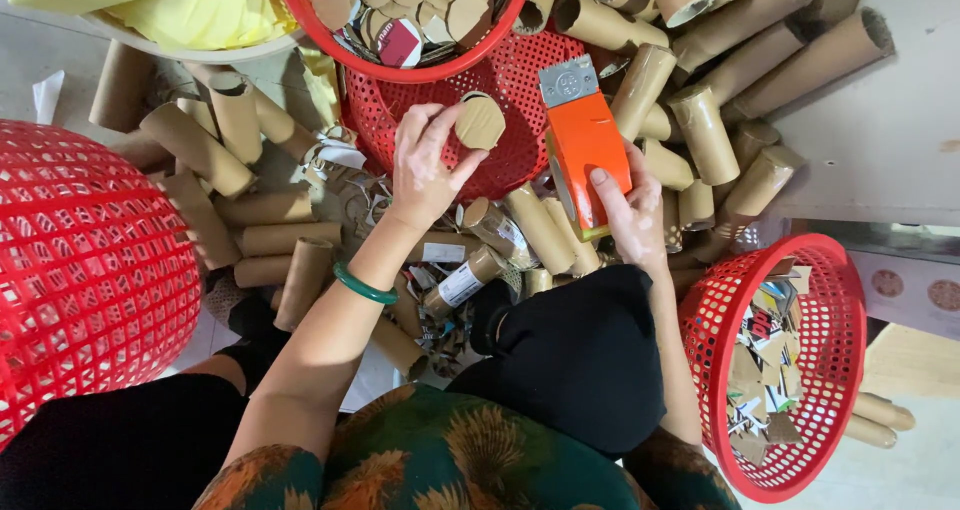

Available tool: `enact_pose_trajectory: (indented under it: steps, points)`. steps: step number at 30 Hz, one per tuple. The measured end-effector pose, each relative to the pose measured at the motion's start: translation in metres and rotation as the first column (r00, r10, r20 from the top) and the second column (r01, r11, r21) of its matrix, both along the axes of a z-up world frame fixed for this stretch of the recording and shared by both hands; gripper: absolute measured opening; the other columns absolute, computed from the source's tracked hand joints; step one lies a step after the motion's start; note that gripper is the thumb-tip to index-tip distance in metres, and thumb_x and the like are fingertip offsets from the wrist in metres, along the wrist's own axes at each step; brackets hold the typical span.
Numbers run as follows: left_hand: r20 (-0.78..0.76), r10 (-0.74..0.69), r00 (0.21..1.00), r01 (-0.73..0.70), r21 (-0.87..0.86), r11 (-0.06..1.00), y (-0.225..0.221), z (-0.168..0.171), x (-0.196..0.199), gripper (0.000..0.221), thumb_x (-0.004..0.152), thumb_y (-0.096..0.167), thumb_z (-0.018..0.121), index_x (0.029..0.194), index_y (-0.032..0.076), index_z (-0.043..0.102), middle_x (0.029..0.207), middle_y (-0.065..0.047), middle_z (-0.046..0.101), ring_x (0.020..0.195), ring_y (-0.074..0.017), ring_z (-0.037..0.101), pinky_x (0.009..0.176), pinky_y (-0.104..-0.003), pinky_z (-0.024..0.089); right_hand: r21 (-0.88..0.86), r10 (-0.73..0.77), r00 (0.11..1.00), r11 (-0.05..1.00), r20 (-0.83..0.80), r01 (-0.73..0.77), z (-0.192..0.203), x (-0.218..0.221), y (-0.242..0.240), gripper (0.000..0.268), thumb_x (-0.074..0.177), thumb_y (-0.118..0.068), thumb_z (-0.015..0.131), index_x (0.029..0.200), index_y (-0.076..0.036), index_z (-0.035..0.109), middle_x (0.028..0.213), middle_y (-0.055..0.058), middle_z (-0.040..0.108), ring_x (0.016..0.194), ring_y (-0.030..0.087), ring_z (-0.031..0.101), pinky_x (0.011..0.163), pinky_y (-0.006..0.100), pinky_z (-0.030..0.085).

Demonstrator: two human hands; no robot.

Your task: The recorder uses a tape dispenser to seal the ends of cardboard tubes with circular cardboard cutouts.

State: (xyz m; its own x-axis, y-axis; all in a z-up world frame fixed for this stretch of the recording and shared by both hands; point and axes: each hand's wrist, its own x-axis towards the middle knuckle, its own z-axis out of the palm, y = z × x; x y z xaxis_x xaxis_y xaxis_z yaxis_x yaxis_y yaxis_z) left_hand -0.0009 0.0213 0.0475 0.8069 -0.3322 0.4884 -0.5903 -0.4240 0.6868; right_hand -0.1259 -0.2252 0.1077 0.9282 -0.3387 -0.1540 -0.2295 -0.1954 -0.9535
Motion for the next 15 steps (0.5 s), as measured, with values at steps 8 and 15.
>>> enact_pose_trajectory:
  steps: [8, 15]
  points:
    - [-0.134, -0.081, 0.988, 0.065, -0.122, 0.99, -0.0004, -0.0105, 0.0025, 0.067, 0.079, 0.006, 0.09, 0.137, 0.008, 0.057, 0.126, -0.013, 0.053, 0.11, -0.032, 0.06, 0.098, -0.042, 0.054, 0.043, -0.015, 1.0, 0.999, -0.017, 0.016, 0.0038, -0.0002, 0.0016, 0.062, 0.097, -0.025, 0.064, 0.147, 0.006, 0.047, 0.135, 0.017, 0.065, 0.126, 0.021, 0.061, 0.111, 0.033, 0.046]
    - [-0.101, -0.081, 0.992, 0.074, -0.065, 0.995, -0.0007, -0.0091, 0.0044, 0.071, 0.079, 0.006, 0.09, 0.141, 0.006, 0.056, 0.126, -0.015, 0.052, 0.115, -0.0338, 0.057, 0.103, -0.043, 0.051, 0.056, 0.049, 0.998, 0.997, -0.038, -0.047, 0.0075, -0.0017, -0.0051, 0.062, 0.097, -0.026, 0.066, 0.148, 0.006, 0.048, 0.136, 0.015, 0.065, 0.125, 0.02, 0.061, 0.11, 0.032, 0.045]
